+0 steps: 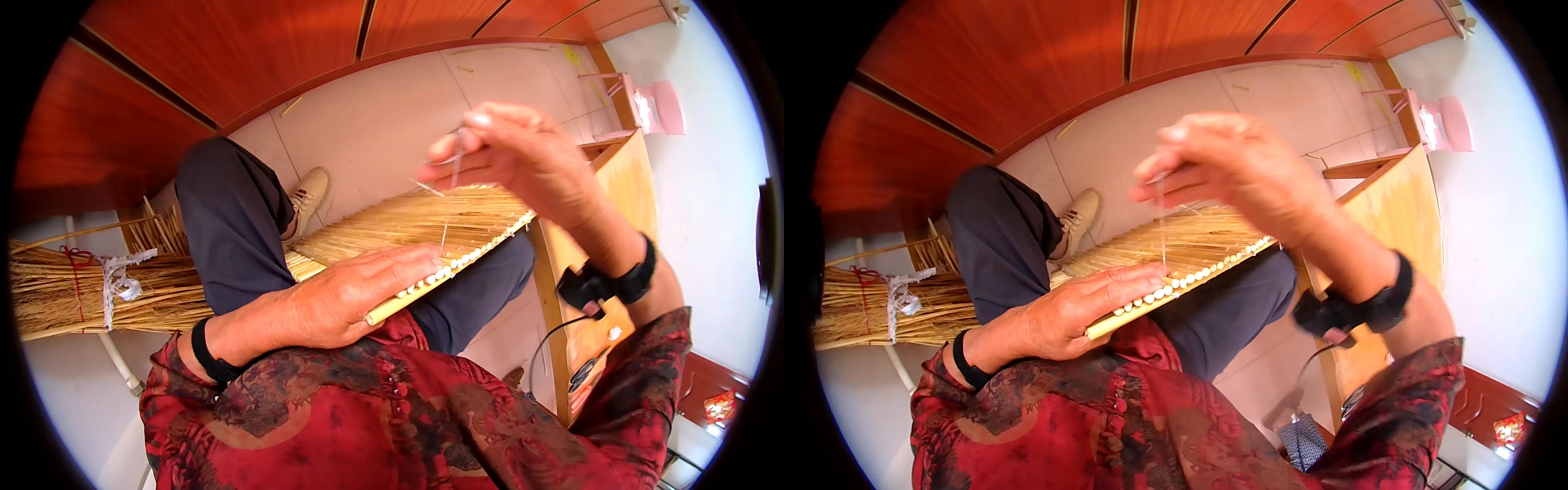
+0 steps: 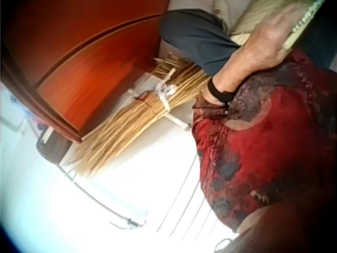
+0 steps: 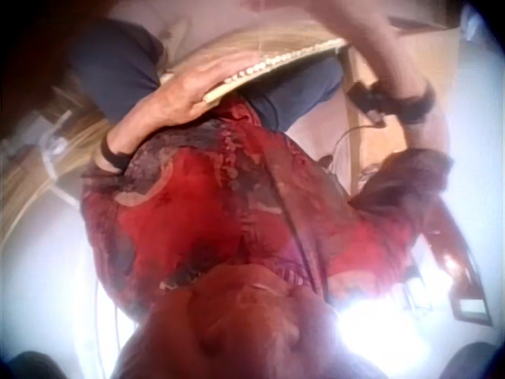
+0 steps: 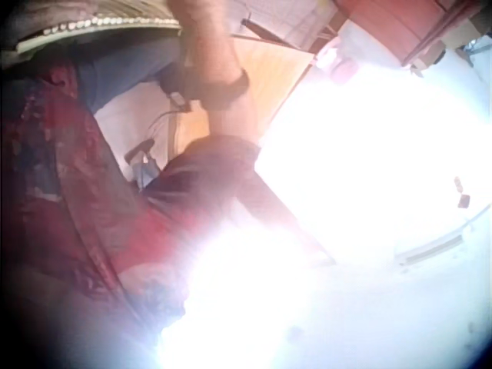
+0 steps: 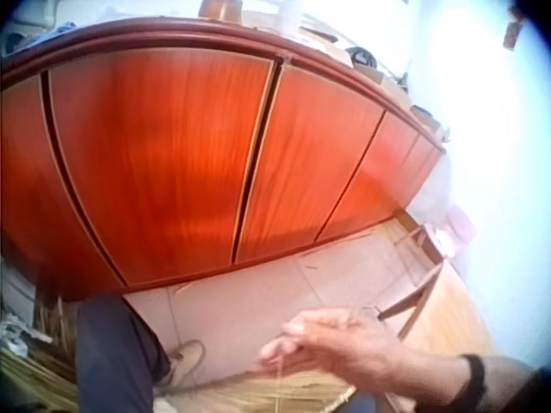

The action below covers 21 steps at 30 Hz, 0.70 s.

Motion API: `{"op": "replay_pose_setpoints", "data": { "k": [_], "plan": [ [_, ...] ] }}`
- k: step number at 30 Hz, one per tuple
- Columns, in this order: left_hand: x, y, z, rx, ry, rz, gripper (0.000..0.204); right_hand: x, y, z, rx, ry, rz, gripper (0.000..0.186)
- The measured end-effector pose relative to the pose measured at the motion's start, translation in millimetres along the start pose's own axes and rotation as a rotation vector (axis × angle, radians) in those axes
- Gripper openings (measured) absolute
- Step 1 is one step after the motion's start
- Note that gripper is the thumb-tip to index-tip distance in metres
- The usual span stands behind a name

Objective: The person is using a needle and thread to sew along the edge of a bamboo mat, joining individual bamboo slats together by weaving the thread through pre-drilled holes in the slats.

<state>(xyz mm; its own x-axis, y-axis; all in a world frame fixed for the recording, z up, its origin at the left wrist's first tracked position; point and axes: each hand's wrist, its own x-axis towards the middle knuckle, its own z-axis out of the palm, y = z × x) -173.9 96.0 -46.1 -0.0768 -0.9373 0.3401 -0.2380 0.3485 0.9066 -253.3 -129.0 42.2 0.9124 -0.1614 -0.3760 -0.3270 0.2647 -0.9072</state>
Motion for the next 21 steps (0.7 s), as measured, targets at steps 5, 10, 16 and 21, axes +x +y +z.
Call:
{"op": "replay_pose_setpoints", "data": {
  "k": [5,10,16,21],
  "plan": [
    [-1,-1,2,-0.025,-0.002,-0.02,0.055,12,1,44,0.172,-0.185,0.147,0.027],
    [0,0,4,0.027,0.049,0.039,0.056,20,-4,60,-0.111,-0.101,0.157,0.028],
    [-7,2,2,-0.017,-0.003,-0.009,0.061,30,4,69,-0.232,-0.117,0.138,0.028],
    [-7,-5,4,-0.002,0.009,0.022,0.055,40,10,52,-0.122,-0.146,0.159,0.028]
  ]
}}
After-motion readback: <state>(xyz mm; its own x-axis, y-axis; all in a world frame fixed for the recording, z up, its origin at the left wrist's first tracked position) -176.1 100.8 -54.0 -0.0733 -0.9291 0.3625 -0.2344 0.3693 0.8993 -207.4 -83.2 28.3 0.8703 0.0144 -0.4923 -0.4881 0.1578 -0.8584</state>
